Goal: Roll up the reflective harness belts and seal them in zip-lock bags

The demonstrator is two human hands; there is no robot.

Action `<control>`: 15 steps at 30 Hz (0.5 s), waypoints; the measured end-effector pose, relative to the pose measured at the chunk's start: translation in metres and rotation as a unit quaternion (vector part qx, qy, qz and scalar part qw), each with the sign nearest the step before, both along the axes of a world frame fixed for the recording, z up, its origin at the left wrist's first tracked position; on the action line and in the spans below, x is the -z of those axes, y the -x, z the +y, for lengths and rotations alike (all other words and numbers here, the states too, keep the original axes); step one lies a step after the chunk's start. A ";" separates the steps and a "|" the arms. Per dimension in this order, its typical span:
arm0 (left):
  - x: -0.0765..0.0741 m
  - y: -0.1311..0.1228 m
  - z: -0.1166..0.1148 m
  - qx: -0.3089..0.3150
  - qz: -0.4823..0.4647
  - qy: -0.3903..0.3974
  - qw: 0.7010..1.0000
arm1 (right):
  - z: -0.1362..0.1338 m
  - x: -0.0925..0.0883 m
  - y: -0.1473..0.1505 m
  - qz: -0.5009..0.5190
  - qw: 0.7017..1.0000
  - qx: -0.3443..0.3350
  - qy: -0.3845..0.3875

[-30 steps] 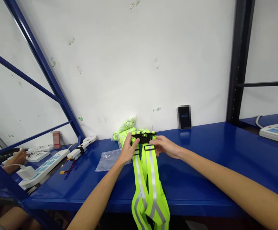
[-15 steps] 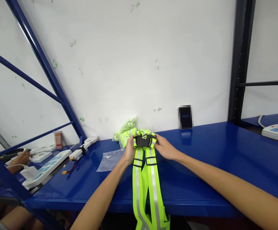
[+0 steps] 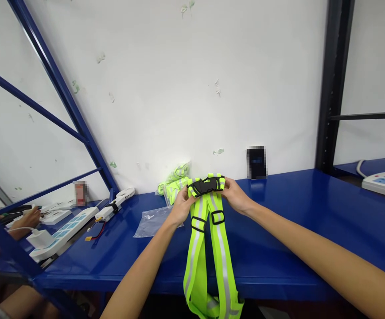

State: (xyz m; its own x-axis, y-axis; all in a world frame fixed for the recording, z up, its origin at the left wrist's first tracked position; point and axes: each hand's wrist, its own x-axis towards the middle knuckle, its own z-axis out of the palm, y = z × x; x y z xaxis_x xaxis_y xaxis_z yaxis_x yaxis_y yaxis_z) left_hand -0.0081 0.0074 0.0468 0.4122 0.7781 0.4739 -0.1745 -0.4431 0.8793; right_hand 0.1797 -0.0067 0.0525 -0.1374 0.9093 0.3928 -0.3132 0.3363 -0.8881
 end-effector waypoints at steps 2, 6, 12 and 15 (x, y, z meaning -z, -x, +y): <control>0.004 -0.002 0.002 0.014 -0.022 0.040 0.999 | 0.002 0.001 -0.001 -0.004 1.000 0.000 0.001; 0.013 -0.007 0.006 0.028 -0.074 0.108 0.991 | 0.008 0.010 0.001 -0.051 0.998 0.006 0.026; 0.025 -0.012 0.010 -0.024 -0.077 0.145 0.986 | 0.011 0.021 0.007 -0.129 0.991 0.014 0.039; 0.029 -0.016 0.008 -0.070 -0.060 0.120 0.988 | 0.013 0.025 0.006 -0.181 0.982 0.062 -0.004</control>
State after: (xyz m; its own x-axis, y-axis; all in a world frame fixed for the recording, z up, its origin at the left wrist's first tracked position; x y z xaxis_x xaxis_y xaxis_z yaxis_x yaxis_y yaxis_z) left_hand 0.0082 0.0157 0.0175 0.2446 0.9197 0.3072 -0.2356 -0.2510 0.9389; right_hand 0.1734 0.0062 0.0278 -0.1572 0.9253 0.3451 0.0663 0.3586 -0.9311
